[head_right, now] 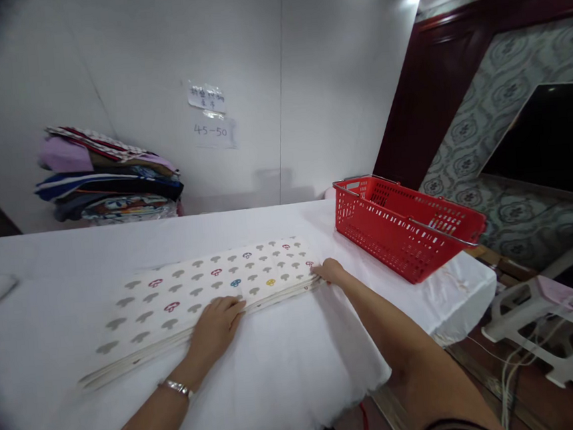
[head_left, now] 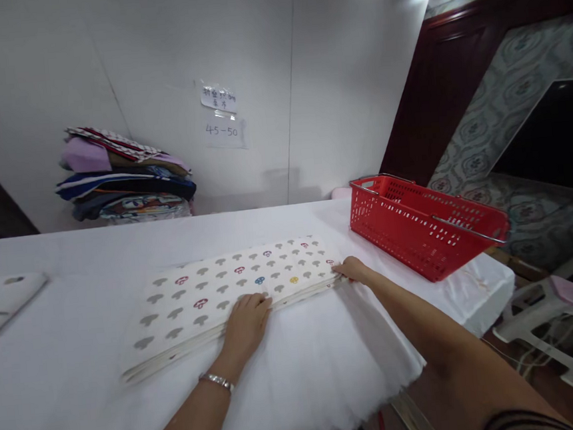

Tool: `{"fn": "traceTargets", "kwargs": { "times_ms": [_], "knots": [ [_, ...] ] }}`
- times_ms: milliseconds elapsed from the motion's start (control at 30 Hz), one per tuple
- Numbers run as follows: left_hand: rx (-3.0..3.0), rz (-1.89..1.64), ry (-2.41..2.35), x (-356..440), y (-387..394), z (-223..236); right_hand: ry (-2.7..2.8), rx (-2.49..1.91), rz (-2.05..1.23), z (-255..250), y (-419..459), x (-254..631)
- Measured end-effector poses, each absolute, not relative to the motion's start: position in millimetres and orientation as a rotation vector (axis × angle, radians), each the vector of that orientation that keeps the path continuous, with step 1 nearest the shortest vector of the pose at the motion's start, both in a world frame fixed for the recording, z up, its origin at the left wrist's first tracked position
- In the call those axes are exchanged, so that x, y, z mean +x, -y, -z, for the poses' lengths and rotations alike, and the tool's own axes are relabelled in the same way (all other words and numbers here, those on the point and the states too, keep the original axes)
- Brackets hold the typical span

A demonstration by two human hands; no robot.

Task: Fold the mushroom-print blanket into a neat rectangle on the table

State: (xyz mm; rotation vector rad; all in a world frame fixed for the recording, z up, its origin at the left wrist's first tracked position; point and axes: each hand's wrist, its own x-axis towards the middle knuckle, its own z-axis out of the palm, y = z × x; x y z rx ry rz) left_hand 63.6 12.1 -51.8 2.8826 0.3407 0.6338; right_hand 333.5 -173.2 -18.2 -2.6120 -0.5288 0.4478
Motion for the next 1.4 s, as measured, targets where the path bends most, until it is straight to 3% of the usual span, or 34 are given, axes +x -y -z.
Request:
{"fn": "traceTargets", "kwargs": {
  "times_ms": [333, 567, 800, 1067, 1233, 1400],
  "knots": [
    [2.873, -0.531, -0.407, 61.2, -6.0, 39.5, 0.574, -2.743, -0.359, 13.2, 174.9, 331.1],
    [2.796, -0.598, -0.419, 58.6, -3.0, 41.3, 1.328, -2.508, 0.293, 57.9, 144.2, 338.8],
    [2.787, -0.560, -0.588, 64.6, -60.2, 33.4, 1.528, -2.371, 0.010, 64.3, 63.2, 314.5],
    [2.847, -0.381, -1.244, 12.4, -163.0, 52.9, 1.438, -2.585, -0.033, 46.2, 30.1, 327.6],
    [2.863, -0.302, -1.258, -2.0, -162.3, 68.3, 1.366, -2.660, -0.134, 60.0, 32.0, 341.7],
    [2.873, -0.218, -1.158, 0.7, -170.1, 48.6, 1.426, -2.644, -0.113, 50.6, 35.0, 345.4]
  ]
}}
